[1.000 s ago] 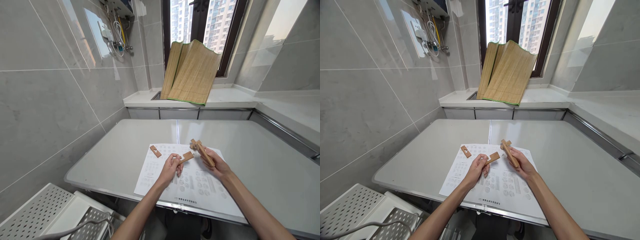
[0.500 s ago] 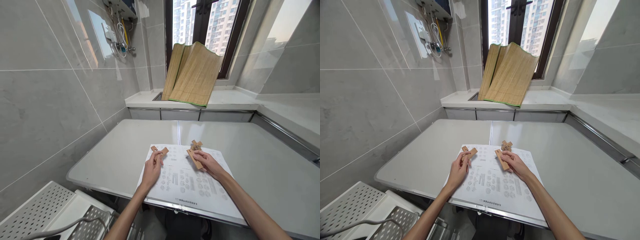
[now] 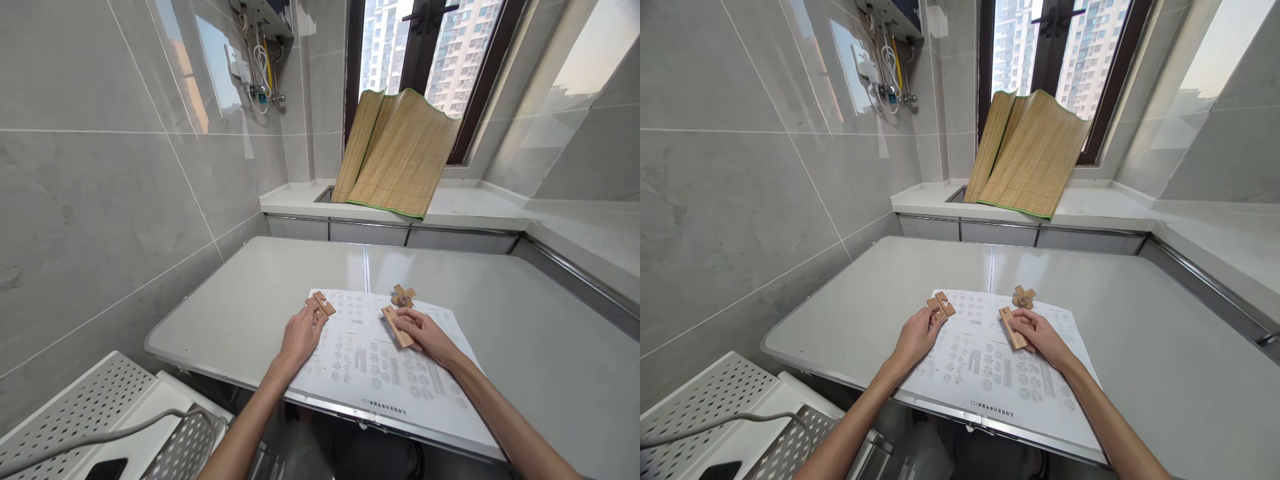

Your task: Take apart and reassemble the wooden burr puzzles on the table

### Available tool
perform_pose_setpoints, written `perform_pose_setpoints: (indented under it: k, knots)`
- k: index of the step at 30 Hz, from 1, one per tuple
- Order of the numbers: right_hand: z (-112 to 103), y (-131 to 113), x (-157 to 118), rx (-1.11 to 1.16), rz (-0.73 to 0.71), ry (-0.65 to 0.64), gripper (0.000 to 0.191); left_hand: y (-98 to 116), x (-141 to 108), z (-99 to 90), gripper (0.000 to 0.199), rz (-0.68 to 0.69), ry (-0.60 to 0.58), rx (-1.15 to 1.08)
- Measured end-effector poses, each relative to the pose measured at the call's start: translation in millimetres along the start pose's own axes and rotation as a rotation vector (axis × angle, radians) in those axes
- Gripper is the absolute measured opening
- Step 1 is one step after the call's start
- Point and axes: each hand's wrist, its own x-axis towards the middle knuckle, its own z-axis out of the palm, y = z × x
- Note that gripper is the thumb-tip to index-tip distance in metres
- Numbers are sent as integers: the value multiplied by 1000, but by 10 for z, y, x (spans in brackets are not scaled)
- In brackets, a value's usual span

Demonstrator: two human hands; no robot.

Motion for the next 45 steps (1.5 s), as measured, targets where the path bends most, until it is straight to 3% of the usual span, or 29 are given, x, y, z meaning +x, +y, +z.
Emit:
perform_pose_setpoints:
  k: [5,12,16,27,34,40,45]
  knots:
    - [68,-109,-57,-85,24,19,49,-255,5,-115,35,43,70,10]
    - [286,-293,-26,-499,92,40,57,-677,91,-224,23,-41,106,-5]
    - [500,-356,248,-737,8,53,56,-669,80,-193,20,-51,86,-10]
    - [1088,-355,1229,-1057,-21,30,36,-651,-23,-149,22,40,17,10]
    - [1342,-375,1364,-1248,-34,20,32,-627,-50,-169,27,64,-12,38]
    - [1196,-441,1151,-1416,-103,-6,29,-615,-37,-165,27,48,-2,49]
    - [723,-600,877,-1544,-178,66,24,-624,-7,-154,22,27,34,48]
